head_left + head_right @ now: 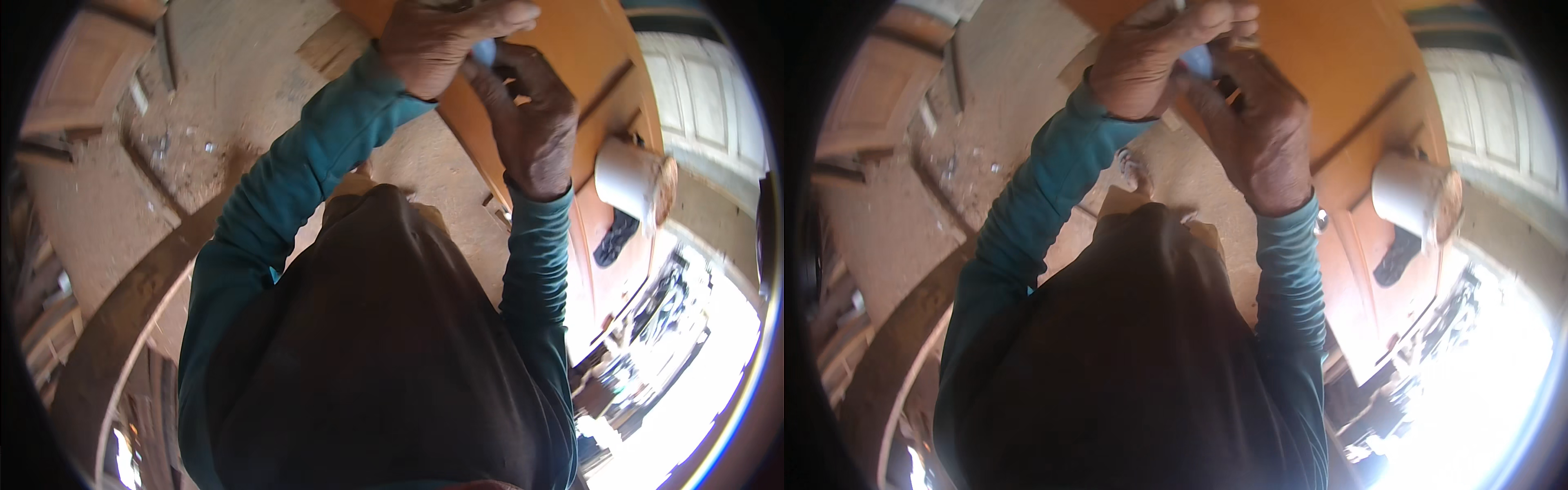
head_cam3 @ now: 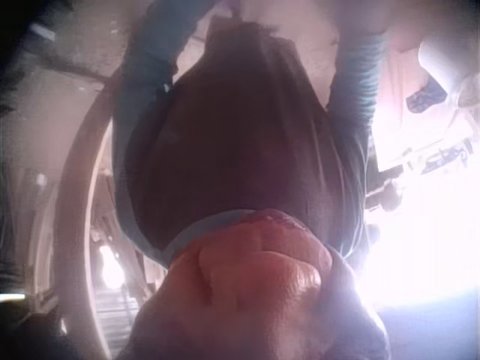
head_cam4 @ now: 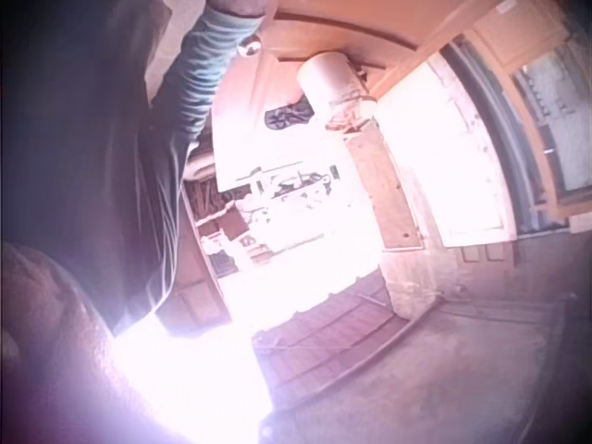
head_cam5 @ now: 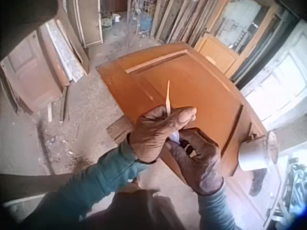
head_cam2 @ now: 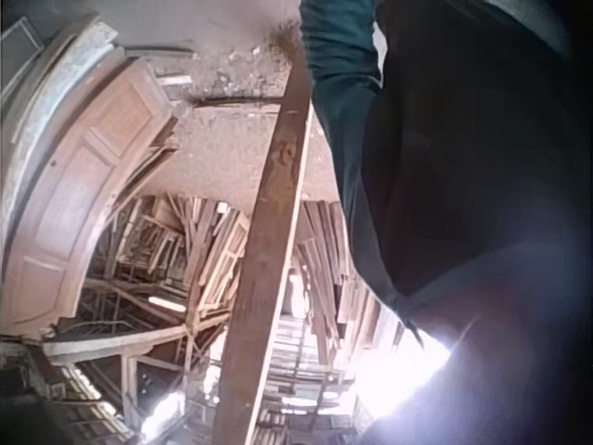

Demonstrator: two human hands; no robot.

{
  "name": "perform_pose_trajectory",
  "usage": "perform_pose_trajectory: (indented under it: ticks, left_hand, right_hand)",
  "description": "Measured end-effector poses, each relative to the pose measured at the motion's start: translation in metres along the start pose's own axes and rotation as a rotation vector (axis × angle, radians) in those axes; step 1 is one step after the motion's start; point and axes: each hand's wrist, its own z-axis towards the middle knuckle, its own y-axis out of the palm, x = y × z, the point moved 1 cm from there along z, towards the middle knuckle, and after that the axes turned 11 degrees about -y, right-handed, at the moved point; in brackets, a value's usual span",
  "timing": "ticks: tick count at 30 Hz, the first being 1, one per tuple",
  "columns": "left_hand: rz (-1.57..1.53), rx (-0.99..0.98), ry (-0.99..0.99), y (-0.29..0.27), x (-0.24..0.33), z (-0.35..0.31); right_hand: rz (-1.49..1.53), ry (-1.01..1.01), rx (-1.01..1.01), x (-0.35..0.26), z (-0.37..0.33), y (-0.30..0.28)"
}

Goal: The person applies wood filler to gaps in a wooden door using a small application tool and a scraper, then uses a cloth to wipe down the surface.

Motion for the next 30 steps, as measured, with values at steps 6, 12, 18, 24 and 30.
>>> perform_pose_trajectory:
  ticks: [6, 12, 18, 24, 30]
  left_hand:
    - [0.448, -0.335, 0.111, 0.151, -0.034, -0.011]
    - [0.500, -0.430, -0.111, 0.205, -0.160, -0.055]
    - [0.301, -0.550, -0.485, 0.202, -0.281, -0.120]
    - [0.347, -0.695, -0.651, 0.188, -0.295, -0.139]
    - [0.363, -0.769, -0.735, 0.179, -0.283, -0.127]
  right_hand:
    - [0.022, 0.175, 0.476, -0.038, -0.073, -0.164]
    - [-0.681, 0.036, 0.587, -0.131, -0.212, -0.350]
    - [-0.660, 0.280, 0.928, -0.259, -0.292, -0.411]
    - [-0.765, 0.242, 1.135, -0.356, -0.322, -0.417]
    - [-1.086, 0.490, 1.212, -0.413, -0.291, -0.385]
